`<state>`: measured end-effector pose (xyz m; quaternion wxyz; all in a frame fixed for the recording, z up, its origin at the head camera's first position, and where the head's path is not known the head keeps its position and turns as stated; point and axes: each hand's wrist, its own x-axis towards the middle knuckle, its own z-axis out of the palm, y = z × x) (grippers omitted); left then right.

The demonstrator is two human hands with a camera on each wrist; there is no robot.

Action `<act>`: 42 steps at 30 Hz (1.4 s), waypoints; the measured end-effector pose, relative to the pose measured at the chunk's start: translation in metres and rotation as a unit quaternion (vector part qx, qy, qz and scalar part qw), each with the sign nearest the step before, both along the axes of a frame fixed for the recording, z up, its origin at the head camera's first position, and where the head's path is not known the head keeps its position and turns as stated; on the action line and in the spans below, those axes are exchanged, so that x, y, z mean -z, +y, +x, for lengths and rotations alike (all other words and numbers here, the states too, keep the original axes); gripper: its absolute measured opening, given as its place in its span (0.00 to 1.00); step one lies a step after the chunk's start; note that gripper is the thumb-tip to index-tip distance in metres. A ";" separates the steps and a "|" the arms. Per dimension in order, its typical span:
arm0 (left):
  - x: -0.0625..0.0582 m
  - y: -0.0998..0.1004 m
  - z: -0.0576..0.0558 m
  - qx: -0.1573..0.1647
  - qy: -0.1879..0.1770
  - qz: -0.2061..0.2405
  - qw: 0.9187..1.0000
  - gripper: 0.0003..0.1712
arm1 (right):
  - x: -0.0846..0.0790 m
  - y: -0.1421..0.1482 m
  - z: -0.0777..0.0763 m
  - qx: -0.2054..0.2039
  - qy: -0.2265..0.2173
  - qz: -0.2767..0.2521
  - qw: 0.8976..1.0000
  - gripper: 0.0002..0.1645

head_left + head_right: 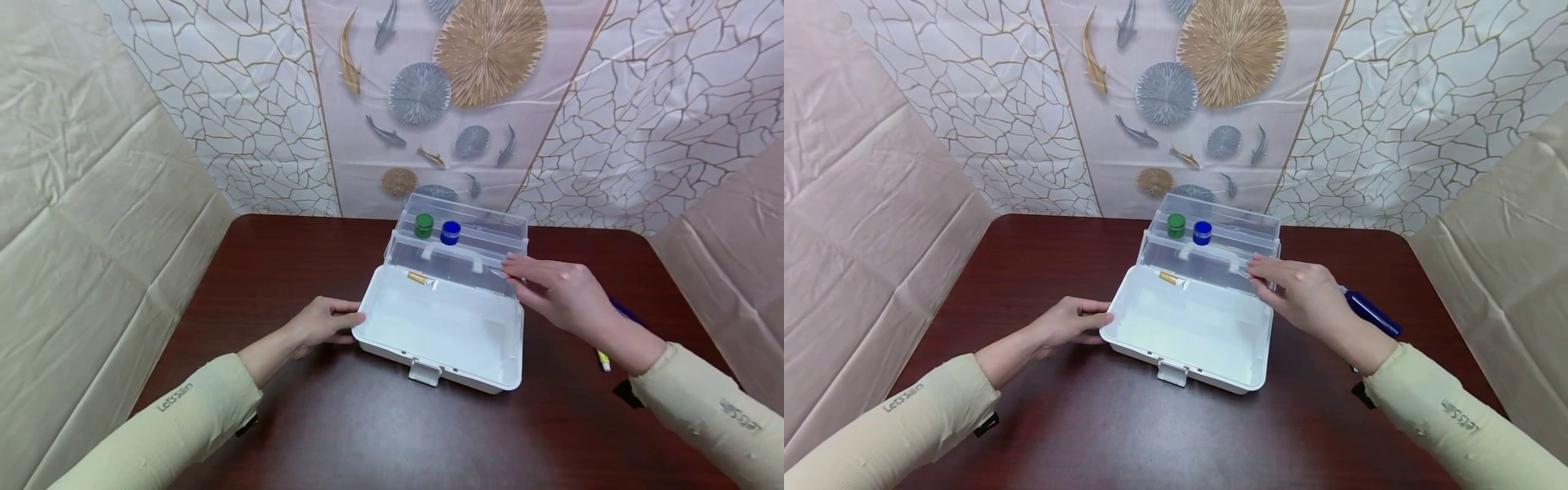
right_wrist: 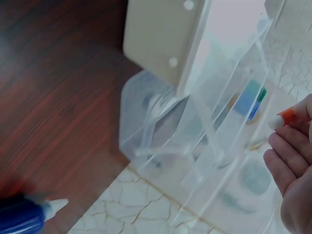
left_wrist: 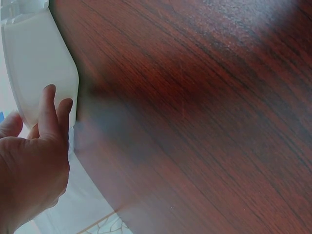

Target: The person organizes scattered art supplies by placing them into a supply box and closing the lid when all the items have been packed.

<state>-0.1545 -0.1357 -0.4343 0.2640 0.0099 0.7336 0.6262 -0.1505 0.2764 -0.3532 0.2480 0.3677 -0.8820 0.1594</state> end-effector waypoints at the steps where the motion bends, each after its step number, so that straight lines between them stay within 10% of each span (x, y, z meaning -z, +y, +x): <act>1: 0.000 0.000 0.000 0.000 0.000 0.001 1.000 0.25 | 0.000 -0.004 0.000 -0.007 -0.001 0.001 1.000 0.22; 19: 0.003 -0.001 -0.002 -0.001 0.000 0.005 1.000 0.25 | 0.016 -0.056 -0.012 -0.062 -0.022 0.110 0.992 0.09; 42: 0.002 -0.001 -0.001 0.004 0.000 0.002 1.000 0.25 | 0.026 -0.071 -0.027 -0.023 -0.081 0.173 0.981 0.08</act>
